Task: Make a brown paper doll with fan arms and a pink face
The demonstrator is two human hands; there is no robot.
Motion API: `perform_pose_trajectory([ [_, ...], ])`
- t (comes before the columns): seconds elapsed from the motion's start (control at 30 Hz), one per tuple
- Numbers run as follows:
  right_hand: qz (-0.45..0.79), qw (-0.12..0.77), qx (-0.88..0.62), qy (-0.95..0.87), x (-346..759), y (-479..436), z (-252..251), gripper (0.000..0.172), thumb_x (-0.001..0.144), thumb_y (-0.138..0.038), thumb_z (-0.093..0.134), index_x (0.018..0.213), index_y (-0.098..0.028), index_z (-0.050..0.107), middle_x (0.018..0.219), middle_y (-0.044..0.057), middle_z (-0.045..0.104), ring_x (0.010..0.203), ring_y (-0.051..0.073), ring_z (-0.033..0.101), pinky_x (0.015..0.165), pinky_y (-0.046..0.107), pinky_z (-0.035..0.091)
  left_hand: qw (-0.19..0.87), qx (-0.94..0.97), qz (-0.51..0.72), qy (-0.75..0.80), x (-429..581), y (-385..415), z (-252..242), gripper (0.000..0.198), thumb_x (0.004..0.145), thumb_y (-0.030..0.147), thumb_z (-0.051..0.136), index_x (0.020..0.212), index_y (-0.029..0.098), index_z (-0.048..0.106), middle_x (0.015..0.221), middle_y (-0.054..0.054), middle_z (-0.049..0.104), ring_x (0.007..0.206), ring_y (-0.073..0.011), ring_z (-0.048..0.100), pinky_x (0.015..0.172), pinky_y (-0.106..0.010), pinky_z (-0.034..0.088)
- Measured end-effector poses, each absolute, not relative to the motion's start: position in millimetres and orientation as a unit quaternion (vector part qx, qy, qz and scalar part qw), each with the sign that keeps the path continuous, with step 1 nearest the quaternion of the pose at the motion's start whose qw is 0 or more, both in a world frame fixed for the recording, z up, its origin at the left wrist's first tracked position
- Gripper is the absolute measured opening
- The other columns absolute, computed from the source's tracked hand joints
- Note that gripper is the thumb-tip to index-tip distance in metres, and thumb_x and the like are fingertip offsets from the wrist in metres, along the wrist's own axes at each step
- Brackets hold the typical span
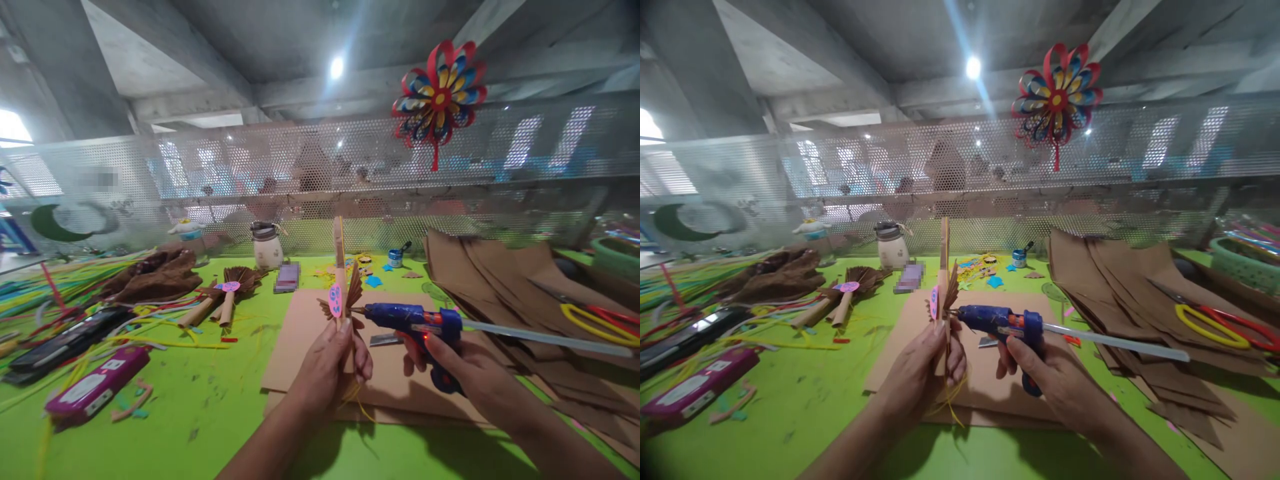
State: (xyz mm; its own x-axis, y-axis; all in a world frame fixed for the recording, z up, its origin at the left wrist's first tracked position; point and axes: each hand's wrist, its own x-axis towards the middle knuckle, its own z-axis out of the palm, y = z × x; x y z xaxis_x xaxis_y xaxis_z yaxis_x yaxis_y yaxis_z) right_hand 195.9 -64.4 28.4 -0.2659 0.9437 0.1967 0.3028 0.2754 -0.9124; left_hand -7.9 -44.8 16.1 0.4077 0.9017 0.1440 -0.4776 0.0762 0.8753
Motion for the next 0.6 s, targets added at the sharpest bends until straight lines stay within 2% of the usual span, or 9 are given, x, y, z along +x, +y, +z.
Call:
perform_pose_trajectory([
  [0.27,0.396,0.403,-0.465,-0.682,197.1,-65.6,27.8,0.044,0.084,-0.055,0.04,0.076,-0.019,0.064,0.074,0.007,0.061,0.072,0.02,0.054,0.063,0.031,0.041,0.697,0.467,0.492,0.231,-7.6,-43.9,15.7,0.028,0.087,0.043,0.044,0.09,0.015,0.044,0.058,0.004,0.044,0.054,-0.0097,0.047,0.054,-0.023,0.032],
  [0.47,0.396,0.399,-0.46,-0.687,196.9,-65.8,28.7,0.045,0.086,-0.054,0.039,0.068,-0.018,0.06,0.077,0.008,0.063,0.074,0.02,0.054,0.064,0.03,0.04,0.71,0.449,0.495,0.22,-7.1,-44.2,16.3,0.027,0.087,0.041,0.044,0.091,0.014,0.045,0.057,0.004,0.043,0.052,-0.0093,0.047,0.052,-0.022,0.031],
  [0.6,0.386,0.397,-0.458,-0.695,196.4,-65.9,30.9,0.045,0.086,-0.054,0.039,0.07,-0.018,0.06,0.074,0.006,0.061,0.073,0.02,0.054,0.066,0.03,0.041,0.713,0.438,0.501,0.223,-7.5,-45.9,20.3,0.03,0.086,0.043,0.046,0.09,0.014,0.046,0.056,0.004,0.043,0.05,-0.009,0.046,0.05,-0.021,0.03],
])
